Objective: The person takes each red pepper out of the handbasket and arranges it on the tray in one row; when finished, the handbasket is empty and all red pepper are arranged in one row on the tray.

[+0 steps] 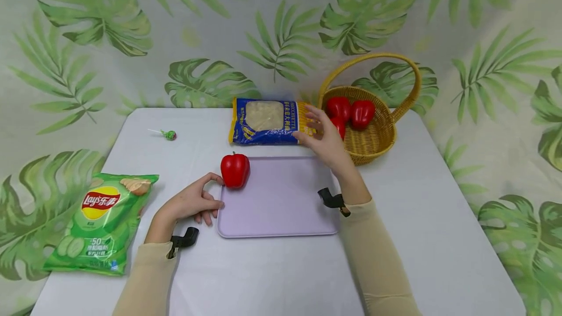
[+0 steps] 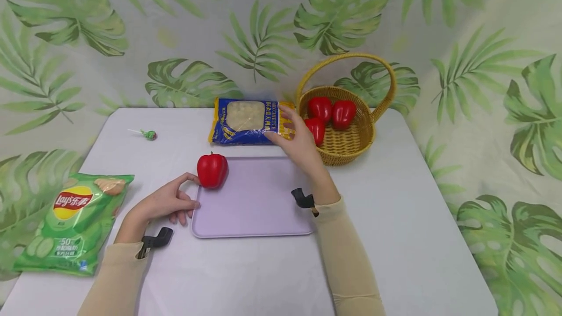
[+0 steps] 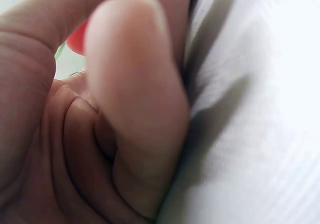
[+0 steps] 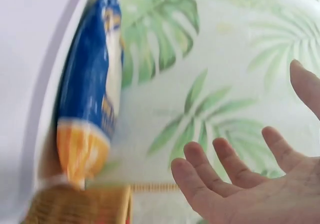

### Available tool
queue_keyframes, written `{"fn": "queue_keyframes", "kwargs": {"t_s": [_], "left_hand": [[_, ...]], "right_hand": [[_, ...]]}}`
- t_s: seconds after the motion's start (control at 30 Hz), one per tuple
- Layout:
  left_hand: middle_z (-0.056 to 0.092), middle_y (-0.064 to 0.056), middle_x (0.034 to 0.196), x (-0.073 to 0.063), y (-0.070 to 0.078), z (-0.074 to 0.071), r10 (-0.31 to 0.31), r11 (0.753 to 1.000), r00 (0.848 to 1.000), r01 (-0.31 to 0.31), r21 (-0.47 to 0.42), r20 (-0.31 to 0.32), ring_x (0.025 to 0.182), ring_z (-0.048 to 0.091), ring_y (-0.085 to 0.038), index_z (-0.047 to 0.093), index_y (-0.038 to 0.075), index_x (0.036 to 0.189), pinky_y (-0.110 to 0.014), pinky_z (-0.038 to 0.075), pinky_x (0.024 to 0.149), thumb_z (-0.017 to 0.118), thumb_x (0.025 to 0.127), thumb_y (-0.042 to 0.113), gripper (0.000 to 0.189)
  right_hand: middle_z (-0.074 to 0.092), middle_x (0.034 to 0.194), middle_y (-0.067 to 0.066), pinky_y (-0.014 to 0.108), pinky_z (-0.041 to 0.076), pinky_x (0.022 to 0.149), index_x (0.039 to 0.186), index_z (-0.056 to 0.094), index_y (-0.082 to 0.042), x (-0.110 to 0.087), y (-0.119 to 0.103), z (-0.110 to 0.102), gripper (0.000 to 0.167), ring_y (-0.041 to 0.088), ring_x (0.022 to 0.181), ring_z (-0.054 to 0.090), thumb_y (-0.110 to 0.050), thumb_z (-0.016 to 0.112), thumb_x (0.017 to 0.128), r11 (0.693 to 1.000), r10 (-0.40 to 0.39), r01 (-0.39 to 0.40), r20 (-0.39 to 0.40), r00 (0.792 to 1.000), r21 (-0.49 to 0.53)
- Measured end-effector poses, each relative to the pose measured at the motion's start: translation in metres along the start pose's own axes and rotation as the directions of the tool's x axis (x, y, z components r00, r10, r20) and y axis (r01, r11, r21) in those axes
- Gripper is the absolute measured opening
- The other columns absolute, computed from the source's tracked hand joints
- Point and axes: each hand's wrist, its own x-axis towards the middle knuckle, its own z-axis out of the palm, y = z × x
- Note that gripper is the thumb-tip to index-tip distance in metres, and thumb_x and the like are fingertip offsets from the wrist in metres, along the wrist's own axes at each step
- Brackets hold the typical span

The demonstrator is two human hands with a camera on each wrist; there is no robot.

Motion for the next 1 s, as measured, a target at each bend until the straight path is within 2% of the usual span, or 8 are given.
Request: {"fn": "queue_keyframes", "kwargs": {"t_s": [0.2, 0.33, 0.43, 0.57, 0.7, 0.87, 1.0], "left_hand": [[0.075, -0.009, 0.076, 0.002, 0.002, 0.000, -0.008, 1.000, 1.000, 0.008, 0.007, -0.003, 0.054, 0.071, -0.022, 0.040, 0.017, 0.145, -0.026, 0.054, 0.050, 0.078, 0.096, 0.024, 0.062], [0.075, -0.009, 0.076, 0.002, 0.002, 0.000, -0.015, 1.000, 1.000, 0.015, -0.001, 0.003, 0.054, 0.071, -0.022, 0.040, 0.017, 0.145, -0.026, 0.054, 0.050, 0.078, 0.096, 0.024, 0.062], [0.074, -0.009, 0.076, 0.002, 0.001, 0.000, -0.018, 1.000, 1.000, 0.018, -0.004, 0.006, 0.054, 0.071, -0.022, 0.040, 0.016, 0.145, -0.026, 0.054, 0.050, 0.078, 0.096, 0.024, 0.063], [0.074, -0.009, 0.076, 0.002, 0.000, 0.000, -0.016, 1.000, 1.000, 0.016, -0.007, 0.004, 0.055, 0.071, -0.022, 0.039, 0.016, 0.145, -0.026, 0.054, 0.049, 0.079, 0.096, 0.024, 0.063], [0.074, -0.010, 0.076, 0.002, 0.000, 0.000, -0.014, 1.000, 1.000, 0.015, -0.008, 0.004, 0.055, 0.071, -0.023, 0.039, 0.016, 0.145, -0.026, 0.054, 0.050, 0.078, 0.096, 0.024, 0.063], [0.075, -0.010, 0.076, 0.002, -0.001, 0.000, -0.017, 1.000, 1.000, 0.017, -0.004, 0.000, 0.055, 0.071, -0.023, 0.040, 0.016, 0.144, -0.026, 0.054, 0.050, 0.078, 0.097, 0.023, 0.062], [0.075, -0.010, 0.077, 0.002, 0.000, 0.000, -0.022, 1.000, 1.000, 0.022, -0.003, -0.004, 0.055, 0.071, -0.022, 0.040, 0.017, 0.144, -0.026, 0.054, 0.050, 0.078, 0.096, 0.024, 0.062]], "right_hand": [[0.044, 0.163, 0.012, 0.061, 0.046, 0.118, 0.162, 0.038, -0.029, 0.002, 0.017, -0.046, 0.073, 0.040, 0.149, 0.045, -0.036, 0.075, 0.100, 0.997, 0.043, -0.047, -0.069, 0.997, -0.056], [0.041, 0.165, 0.014, 0.061, 0.044, 0.119, 0.164, 0.034, -0.030, 0.005, 0.030, -0.068, 0.075, 0.037, 0.151, 0.043, -0.039, 0.073, 0.101, 0.993, 0.089, -0.095, -0.078, 0.993, -0.072], [0.038, 0.167, 0.018, 0.062, 0.042, 0.120, 0.167, 0.029, -0.029, 0.009, 0.039, -0.080, 0.078, 0.041, 0.152, 0.040, -0.041, 0.071, 0.102, 0.988, 0.118, -0.124, -0.068, 0.991, -0.089], [0.036, 0.167, 0.022, 0.064, 0.040, 0.122, 0.169, 0.024, -0.027, 0.016, 0.052, -0.088, 0.082, 0.045, 0.152, 0.039, -0.044, 0.068, 0.102, 0.979, 0.161, -0.167, -0.056, 0.985, -0.119], [0.036, 0.168, 0.021, 0.062, 0.037, 0.124, 0.169, 0.022, -0.027, 0.025, 0.065, -0.093, 0.084, 0.043, 0.154, 0.037, -0.046, 0.068, 0.102, 0.964, 0.227, -0.230, -0.041, 0.973, -0.131], [0.026, 0.172, 0.023, 0.064, 0.030, 0.127, 0.171, 0.013, -0.031, 0.036, 0.075, -0.097, 0.088, 0.042, 0.159, 0.027, -0.049, 0.065, 0.103, 0.943, 0.316, -0.308, 0.047, 0.948, -0.126], [0.015, 0.175, 0.023, 0.066, 0.027, 0.128, 0.172, 0.007, -0.029, 0.043, 0.079, -0.098, 0.088, 0.044, 0.162, 0.020, -0.043, 0.064, 0.105, 0.931, 0.363, -0.353, 0.121, 0.924, -0.096]]}}
